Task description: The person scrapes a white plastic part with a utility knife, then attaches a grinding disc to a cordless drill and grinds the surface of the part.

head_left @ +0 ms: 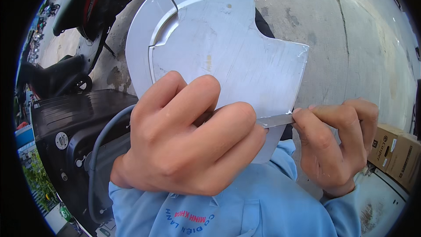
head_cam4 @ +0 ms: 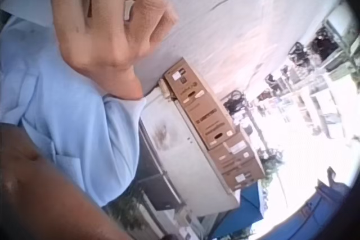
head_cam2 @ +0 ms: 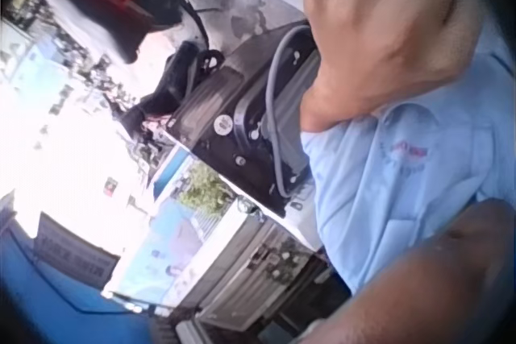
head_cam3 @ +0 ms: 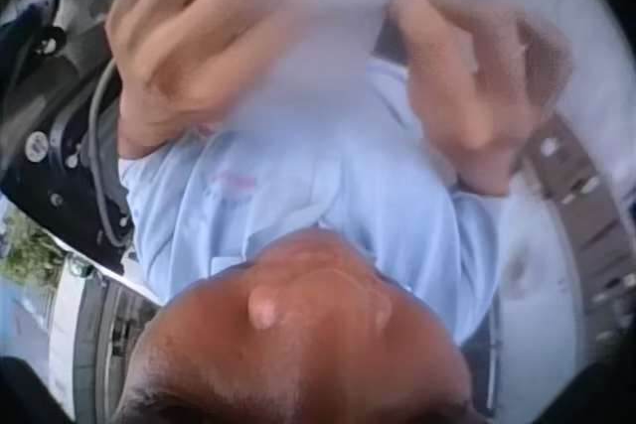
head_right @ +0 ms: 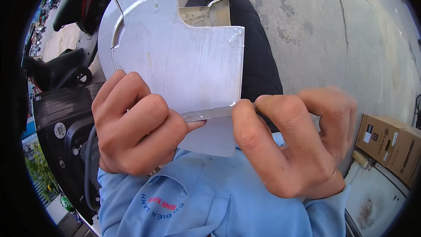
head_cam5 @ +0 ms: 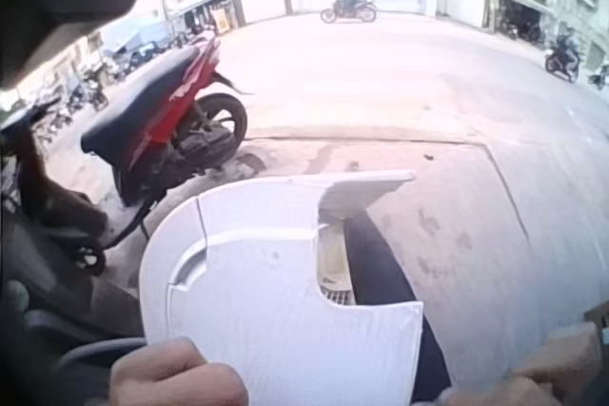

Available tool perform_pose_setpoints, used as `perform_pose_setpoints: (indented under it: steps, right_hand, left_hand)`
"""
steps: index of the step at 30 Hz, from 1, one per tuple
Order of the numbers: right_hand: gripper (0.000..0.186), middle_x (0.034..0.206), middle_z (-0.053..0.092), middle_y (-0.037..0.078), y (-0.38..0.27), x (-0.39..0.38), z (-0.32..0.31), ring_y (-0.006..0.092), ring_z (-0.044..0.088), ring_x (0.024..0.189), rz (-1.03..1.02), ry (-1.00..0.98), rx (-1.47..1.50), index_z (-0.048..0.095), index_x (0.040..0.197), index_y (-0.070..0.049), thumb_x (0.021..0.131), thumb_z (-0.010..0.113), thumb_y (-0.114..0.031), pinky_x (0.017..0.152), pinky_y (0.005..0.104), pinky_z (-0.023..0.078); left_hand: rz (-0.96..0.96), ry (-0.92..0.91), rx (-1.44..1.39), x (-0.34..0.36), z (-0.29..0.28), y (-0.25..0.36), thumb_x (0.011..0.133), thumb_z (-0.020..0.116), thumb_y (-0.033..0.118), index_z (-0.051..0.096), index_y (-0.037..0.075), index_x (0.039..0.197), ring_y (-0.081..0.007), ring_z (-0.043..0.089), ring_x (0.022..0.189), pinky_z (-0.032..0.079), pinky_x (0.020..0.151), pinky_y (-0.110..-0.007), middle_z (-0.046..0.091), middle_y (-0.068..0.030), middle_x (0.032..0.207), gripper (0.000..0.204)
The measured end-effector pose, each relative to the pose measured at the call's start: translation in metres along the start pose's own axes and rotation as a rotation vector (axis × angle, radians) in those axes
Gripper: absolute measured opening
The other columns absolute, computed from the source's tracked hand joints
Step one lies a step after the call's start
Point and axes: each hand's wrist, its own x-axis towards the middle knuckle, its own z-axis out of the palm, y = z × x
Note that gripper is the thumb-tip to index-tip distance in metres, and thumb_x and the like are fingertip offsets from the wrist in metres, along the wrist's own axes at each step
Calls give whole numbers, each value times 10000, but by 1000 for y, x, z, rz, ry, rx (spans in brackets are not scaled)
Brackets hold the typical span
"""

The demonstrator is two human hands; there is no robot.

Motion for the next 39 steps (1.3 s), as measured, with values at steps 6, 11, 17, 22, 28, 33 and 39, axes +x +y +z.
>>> perform_pose_setpoints:
  steps: [6,11,17,22,28,33,39]
  right_hand:
    - [292,930,661,3,-12,22,-3,201,585,911,-169,178,-38,764,990,-142,722,868,-93,750,405,477]
    - [295,820,635,47,2,33,-2,197,577,732,-53,279,63,768,1009,-28,734,819,66,608,346,452]
    - [379,884,680,100,6,48,2,214,587,740,-66,242,94,748,1048,0,687,806,101,561,297,448]
    - [424,890,692,86,14,71,0,201,578,718,-266,163,-78,763,1035,-37,644,794,124,514,299,425]
    - [219,877,694,39,-15,51,19,159,524,655,-246,134,-65,792,970,-77,755,794,-38,476,268,371]
    - [198,885,694,53,-15,48,13,155,519,658,-278,95,-91,787,982,-50,785,792,-55,484,257,372]
    - [223,869,690,79,-17,51,15,145,514,622,-320,110,-141,777,993,1,772,786,-22,471,248,373]
  left_hand:
    - [56,73,-82,7,-11,-10,587,812,422,586,116,633,-151,374,553,266,495,-298,349,18,624,383]
    - [-57,288,-198,4,-10,-55,736,707,680,697,123,974,-233,569,740,433,607,-375,560,-78,902,607]
    - [-438,376,-448,-16,14,-121,779,667,710,577,91,1437,-393,676,1172,542,1013,-533,637,-248,1351,908]
    - [-520,237,-732,4,9,-105,793,723,476,608,58,1407,-387,711,1076,586,957,-512,663,-265,1268,752]
    - [-583,319,-714,-11,16,-100,787,724,480,616,59,1399,-382,716,1056,592,942,-506,671,-260,1252,750]
    - [-625,389,-694,-20,24,-93,783,724,482,623,60,1392,-377,721,1040,597,930,-501,678,-256,1238,748]
    - [-636,421,-717,-21,28,-91,777,724,485,630,60,1383,-371,726,1021,603,916,-494,686,-250,1222,746]
